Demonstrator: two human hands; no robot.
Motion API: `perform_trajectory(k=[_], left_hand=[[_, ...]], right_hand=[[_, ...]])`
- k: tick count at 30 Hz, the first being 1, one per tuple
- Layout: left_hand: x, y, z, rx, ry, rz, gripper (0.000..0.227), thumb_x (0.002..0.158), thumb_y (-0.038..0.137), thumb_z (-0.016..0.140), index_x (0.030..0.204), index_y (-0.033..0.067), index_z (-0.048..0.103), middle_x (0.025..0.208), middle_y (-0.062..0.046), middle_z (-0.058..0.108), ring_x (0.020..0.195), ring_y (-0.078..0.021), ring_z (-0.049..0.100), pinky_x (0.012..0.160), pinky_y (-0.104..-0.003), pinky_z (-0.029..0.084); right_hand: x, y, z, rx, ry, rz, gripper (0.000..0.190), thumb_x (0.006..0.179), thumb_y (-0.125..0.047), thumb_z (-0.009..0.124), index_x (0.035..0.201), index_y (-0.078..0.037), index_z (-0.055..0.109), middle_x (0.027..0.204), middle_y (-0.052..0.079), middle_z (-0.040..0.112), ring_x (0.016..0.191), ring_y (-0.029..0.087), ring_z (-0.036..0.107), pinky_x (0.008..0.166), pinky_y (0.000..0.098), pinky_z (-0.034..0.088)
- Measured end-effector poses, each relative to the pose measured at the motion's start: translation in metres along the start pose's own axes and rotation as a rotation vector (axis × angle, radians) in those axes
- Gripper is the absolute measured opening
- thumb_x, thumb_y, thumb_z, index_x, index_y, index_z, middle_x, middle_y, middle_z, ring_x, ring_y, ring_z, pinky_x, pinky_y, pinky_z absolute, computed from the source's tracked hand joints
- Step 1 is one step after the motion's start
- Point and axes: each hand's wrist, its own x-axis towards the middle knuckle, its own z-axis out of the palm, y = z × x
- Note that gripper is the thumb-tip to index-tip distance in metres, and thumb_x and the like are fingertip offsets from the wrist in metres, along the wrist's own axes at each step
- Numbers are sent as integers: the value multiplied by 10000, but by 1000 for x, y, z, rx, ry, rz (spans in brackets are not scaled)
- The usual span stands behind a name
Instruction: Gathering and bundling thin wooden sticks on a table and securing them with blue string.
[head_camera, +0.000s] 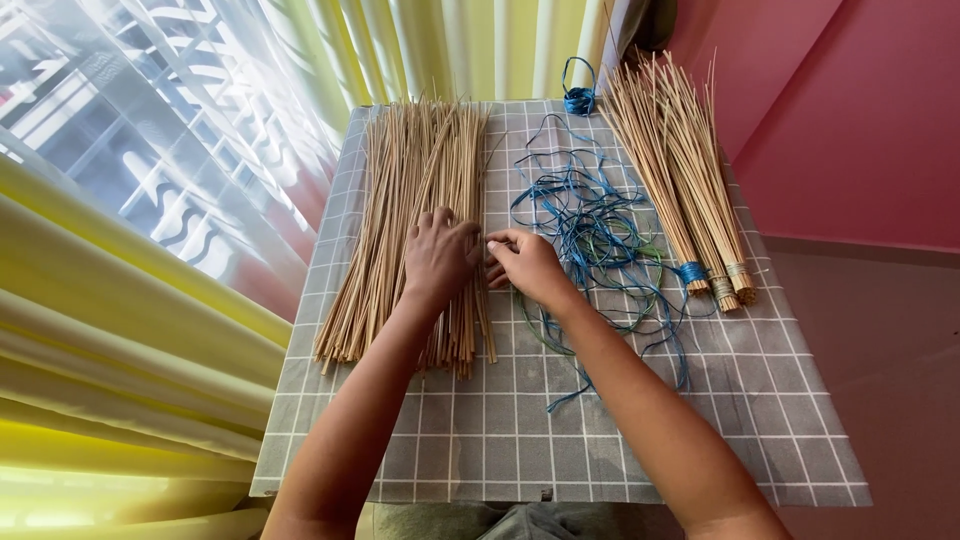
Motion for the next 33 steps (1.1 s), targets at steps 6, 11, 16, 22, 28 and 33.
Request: perform_trajectory(k=[6, 11, 16, 22, 28, 33], left_hand=[[-7, -4, -1, -16, 78, -27, 349, 963, 396, 658, 1277, 245, 670, 1144, -84, 540, 1111, -268, 536, 905, -406, 447], [-5, 0, 6, -114, -1, -198, 484, 994, 350, 633, 1360, 48, 538, 1083, -183, 661, 1060, -335, 673, 892, -455, 541], [-2, -13, 3, -285, 3, -312, 411, 1000, 281, 661, 1267, -7, 540, 1031, -240, 703, 994, -418, 721, 824, -516, 579], [-9, -31, -25, -571, 49, -364, 361, 889, 380, 743, 1095, 84, 755, 714, -45, 755, 830, -324, 760, 752, -486, 572], [-23, -13, -46, -1523, 18, -338, 480, 928, 212, 771, 1253, -82, 577, 839, -112, 722, 658, -146, 719, 598, -316, 664], [-29, 1, -49, -1600, 197, -247, 441, 926, 177, 793, 1284, -17, 622, 947, -135, 709, 751, -231, 763, 650, -379, 683]], right_hand=[[-1, 16, 1, 133, -39, 49, 366, 1020, -157, 545, 1313, 48, 623, 859, 281, 716, 665, 382, 758, 581, 441, 653], [-11, 6, 2, 124, -65, 46, 368, 1019, -153, 544, 1309, 66, 606, 848, 293, 706, 670, 399, 754, 584, 466, 651], [-20, 0, -2, 128, -81, 77, 375, 1017, -164, 559, 1314, 61, 600, 868, 294, 710, 687, 396, 759, 593, 466, 658], [-25, 2, -6, 224, -161, 95, 379, 1018, -212, 591, 1265, 74, 613, 877, 274, 710, 683, 349, 764, 598, 441, 662], [-43, -15, 0, 236, -361, 111, 531, 999, -476, 606, 1142, 27, 698, 884, 194, 751, 734, 279, 776, 660, 399, 676], [-47, -13, 0, 349, -422, -1, 313, 989, -264, 691, 1096, 26, 732, 888, 218, 775, 764, 315, 788, 665, 409, 670]])
